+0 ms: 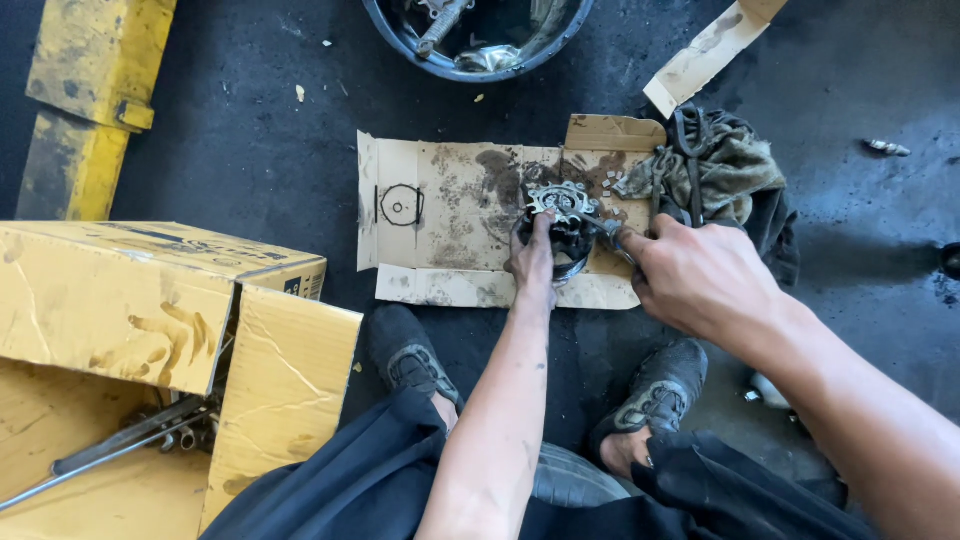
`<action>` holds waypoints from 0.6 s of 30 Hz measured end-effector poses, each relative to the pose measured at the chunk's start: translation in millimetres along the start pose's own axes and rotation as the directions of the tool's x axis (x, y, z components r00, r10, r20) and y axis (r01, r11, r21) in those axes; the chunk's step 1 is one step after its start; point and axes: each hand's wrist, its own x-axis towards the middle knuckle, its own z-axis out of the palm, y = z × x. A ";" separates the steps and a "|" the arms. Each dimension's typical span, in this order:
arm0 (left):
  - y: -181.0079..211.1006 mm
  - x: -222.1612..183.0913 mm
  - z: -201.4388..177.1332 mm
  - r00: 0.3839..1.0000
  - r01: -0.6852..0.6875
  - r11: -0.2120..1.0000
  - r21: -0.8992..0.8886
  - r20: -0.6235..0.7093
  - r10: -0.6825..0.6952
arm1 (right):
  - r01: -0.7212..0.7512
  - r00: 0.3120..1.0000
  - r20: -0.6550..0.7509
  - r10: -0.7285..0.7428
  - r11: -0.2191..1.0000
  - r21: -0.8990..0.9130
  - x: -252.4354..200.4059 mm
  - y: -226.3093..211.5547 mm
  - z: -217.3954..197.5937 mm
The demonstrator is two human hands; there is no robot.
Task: Disassembling a mechanical pump using hand tools on a garage floor
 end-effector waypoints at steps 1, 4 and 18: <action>11.2 -12.5 -2.3 1.000 -0.001 1.000 0.002 0.002 0.001 | -0.003 1.000 0.000 0.003 1.000 0.001 0.5 0.1 1.6; 31.7 -26.5 -5.8 0.997 0.065 0.997 -0.033 0.036 -0.064 | -0.008 1.000 -0.011 0.008 0.999 0.033 0.6 0.0 -3.5; 6.9 -8.5 1.0 0.985 -0.008 1.000 0.023 -0.171 0.012 | -0.155 0.947 0.303 0.106 0.977 0.145 18.9 -1.0 -37.9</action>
